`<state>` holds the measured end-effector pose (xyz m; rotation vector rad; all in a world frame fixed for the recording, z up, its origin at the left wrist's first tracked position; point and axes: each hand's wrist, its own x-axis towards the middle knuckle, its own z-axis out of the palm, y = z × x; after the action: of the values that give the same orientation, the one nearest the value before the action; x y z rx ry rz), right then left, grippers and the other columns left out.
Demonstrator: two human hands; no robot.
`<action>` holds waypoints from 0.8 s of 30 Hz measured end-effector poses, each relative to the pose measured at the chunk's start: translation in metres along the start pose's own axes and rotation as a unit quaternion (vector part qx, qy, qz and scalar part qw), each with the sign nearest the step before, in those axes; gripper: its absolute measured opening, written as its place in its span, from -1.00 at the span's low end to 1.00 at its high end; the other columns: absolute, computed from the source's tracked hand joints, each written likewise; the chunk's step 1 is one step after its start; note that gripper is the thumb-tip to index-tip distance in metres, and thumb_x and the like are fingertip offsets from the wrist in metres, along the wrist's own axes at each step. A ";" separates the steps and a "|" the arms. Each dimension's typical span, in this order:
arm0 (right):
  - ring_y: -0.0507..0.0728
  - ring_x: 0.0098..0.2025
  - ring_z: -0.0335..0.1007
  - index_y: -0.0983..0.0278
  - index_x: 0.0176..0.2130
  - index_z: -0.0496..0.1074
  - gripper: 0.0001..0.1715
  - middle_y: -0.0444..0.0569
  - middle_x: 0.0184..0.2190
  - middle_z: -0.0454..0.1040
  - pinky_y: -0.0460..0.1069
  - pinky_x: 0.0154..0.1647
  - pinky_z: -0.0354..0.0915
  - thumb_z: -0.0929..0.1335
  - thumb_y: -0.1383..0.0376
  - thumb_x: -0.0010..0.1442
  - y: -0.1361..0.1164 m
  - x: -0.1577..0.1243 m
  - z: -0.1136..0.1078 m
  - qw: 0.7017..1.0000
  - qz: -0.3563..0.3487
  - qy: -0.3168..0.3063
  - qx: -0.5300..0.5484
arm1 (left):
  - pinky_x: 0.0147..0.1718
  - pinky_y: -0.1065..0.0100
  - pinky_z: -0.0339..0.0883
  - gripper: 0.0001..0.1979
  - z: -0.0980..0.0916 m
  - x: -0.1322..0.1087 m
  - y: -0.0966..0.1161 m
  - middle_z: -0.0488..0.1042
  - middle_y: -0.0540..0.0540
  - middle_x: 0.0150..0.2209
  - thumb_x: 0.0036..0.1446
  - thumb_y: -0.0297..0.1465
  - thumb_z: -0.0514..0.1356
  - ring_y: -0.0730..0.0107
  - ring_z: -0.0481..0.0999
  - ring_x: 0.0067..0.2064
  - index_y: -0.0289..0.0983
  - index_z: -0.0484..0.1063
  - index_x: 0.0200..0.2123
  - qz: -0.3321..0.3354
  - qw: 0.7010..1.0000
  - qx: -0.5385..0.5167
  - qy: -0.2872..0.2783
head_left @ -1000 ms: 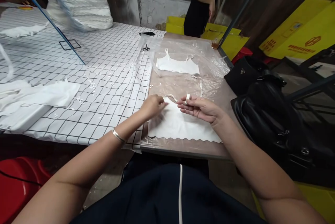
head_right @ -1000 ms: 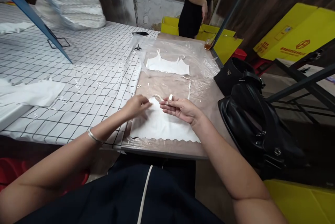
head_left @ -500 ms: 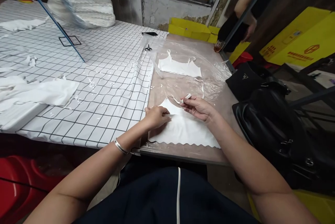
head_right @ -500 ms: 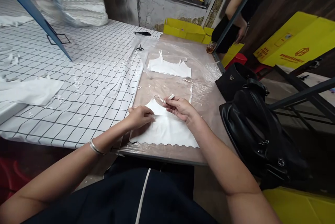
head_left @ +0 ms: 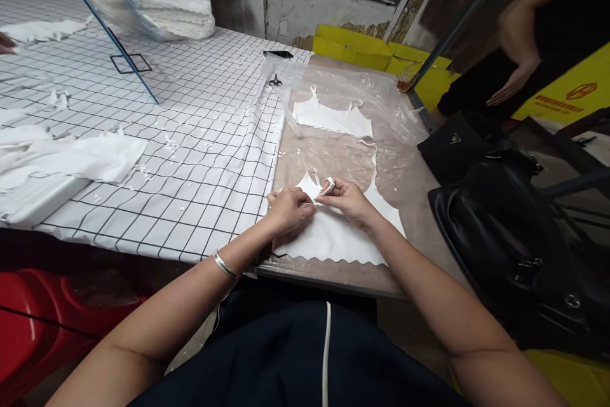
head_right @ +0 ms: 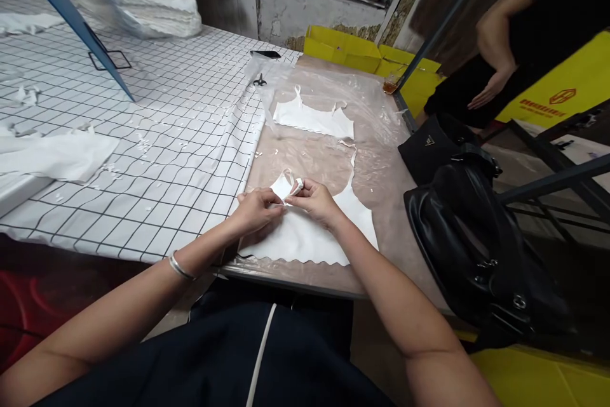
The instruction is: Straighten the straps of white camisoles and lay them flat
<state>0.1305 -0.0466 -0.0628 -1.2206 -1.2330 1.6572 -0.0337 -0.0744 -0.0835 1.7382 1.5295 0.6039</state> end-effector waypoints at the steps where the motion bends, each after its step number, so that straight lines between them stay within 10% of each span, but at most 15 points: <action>1: 0.01 -0.38 0.35 0.37 -0.47 0.32 -0.40 -0.13 -0.49 0.42 -0.12 -0.28 0.26 0.63 0.25 -0.46 0.001 0.000 0.001 1.000 0.002 -0.003 -0.005 | 0.06 -0.06 -0.06 -0.90 0.000 0.000 0.000 0.53 -0.08 -0.22 0.12 -0.36 0.25 0.15 0.39 -0.02 -0.25 0.57 -0.36 0.000 1.000 -0.001 0.000; 24: 0.04 -0.42 0.24 0.35 -0.47 0.42 -0.67 -0.10 -0.49 0.36 -0.07 -0.38 0.15 0.48 0.17 -0.19 0.010 0.000 -0.009 0.970 -0.101 -0.026 -0.219 | 0.12 -0.09 -0.03 -0.86 0.002 -0.005 0.001 0.53 -0.10 -0.19 0.17 -0.35 0.22 0.15 0.42 -0.05 -0.25 0.57 -0.36 -0.005 1.000 0.030 0.008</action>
<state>0.1393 -0.0473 -0.0733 -1.2578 -1.7597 1.3145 -0.0324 -0.0801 -0.0830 1.7737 1.5808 0.5738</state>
